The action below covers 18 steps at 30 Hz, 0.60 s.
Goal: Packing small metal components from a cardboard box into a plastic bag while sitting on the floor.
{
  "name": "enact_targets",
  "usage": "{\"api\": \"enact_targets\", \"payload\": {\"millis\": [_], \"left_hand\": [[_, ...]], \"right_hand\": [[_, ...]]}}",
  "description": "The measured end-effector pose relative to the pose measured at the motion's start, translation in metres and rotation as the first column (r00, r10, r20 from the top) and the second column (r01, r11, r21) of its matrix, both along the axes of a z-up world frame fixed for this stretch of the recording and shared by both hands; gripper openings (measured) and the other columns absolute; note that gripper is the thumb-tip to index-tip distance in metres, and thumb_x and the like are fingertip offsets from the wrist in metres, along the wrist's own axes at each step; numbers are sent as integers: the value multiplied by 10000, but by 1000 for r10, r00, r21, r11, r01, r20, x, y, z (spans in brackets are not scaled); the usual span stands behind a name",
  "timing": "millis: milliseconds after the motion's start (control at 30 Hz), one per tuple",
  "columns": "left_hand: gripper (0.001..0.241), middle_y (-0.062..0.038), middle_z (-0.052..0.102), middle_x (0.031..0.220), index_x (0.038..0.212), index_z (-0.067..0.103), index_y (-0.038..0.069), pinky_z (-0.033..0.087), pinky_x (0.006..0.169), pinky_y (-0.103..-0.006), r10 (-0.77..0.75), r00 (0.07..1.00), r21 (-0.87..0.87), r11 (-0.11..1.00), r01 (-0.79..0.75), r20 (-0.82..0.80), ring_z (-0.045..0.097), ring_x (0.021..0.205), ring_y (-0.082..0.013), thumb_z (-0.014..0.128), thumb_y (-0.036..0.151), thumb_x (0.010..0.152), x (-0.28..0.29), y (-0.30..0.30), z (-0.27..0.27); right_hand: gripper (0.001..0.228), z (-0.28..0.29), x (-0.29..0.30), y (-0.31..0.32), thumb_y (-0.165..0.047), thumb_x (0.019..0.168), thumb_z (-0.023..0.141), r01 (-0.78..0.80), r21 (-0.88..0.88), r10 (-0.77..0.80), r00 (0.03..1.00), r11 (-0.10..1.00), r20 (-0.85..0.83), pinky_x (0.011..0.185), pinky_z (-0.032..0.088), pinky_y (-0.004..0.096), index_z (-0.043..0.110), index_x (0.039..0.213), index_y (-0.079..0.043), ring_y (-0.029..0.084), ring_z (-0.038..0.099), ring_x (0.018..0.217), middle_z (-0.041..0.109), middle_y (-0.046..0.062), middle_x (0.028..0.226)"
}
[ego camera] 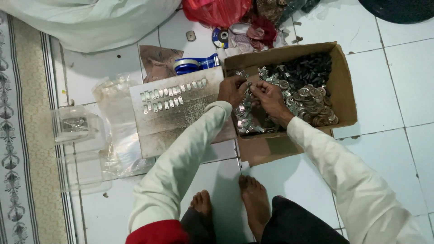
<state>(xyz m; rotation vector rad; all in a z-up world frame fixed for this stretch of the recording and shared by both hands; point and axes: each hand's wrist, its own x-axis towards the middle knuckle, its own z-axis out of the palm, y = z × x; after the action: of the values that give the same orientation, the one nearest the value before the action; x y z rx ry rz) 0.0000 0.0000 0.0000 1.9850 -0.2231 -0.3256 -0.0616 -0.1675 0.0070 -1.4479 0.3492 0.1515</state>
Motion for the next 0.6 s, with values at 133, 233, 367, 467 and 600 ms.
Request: {"api": "enact_targets", "payload": {"millis": [133, 233, 367, 467, 600], "left_hand": [[164, -40, 781, 752, 1042, 814, 208, 615, 761, -401, 42, 997, -51, 998, -45, -70, 779, 793, -251, 757, 286, 910, 2, 20, -9], [207, -147, 791, 831, 1094, 797, 101, 629, 676, -366, 19, 990, -262, 964, -55, -139, 752, 673, -207, 652, 186, 972, -2, 39, 16], [256, -250, 766, 968, 1102, 759, -42, 677, 693, -355, 26, 987, -331, 940, -77, -157, 772, 847, -283, 725, 148, 934, -4, 71, 37], [187, -196, 775, 912, 1055, 772, -3, 683, 642, -331, 90, 986, -261, 957, -125, -142, 775, 793, -244, 732, 124, 922, 11, 99, 36], [159, -73, 763, 739, 1056, 739, 103, 657, 576, -276, 171, 974, -56, 982, -181, -145, 768, 622, -173, 657, 215, 978, 36, 154, 30]], "right_hand": [[190, 22, -3, 21, -142, 981, 774, 6, 40, -7, 1000, 999, 29, 547, 658, 286, 694, 1068, 7, 167, 724, 743, 693, 102, 880], [184, 32, 0, 40, -137, 986, 763, -14, 45, 13, 1000, 999, 13, 567, 671, 290, 700, 1080, 7, 174, 731, 765, 688, 108, 903], [201, 60, 4, 74, -156, 965, 766, 2, -8, -2, 1000, 1000, 26, 572, 674, 284, 717, 1053, 18, 147, 706, 717, 699, 101, 854], [246, 68, 11, 90, -158, 930, 820, -30, -20, 31, 999, 999, 30, 581, 687, 285, 741, 1079, 20, 156, 720, 709, 722, 132, 855], [337, 56, 32, 110, -76, 921, 793, -87, 7, 86, 993, 996, 78, 652, 704, 308, 688, 1202, 80, 204, 760, 769, 723, 181, 933]]}}
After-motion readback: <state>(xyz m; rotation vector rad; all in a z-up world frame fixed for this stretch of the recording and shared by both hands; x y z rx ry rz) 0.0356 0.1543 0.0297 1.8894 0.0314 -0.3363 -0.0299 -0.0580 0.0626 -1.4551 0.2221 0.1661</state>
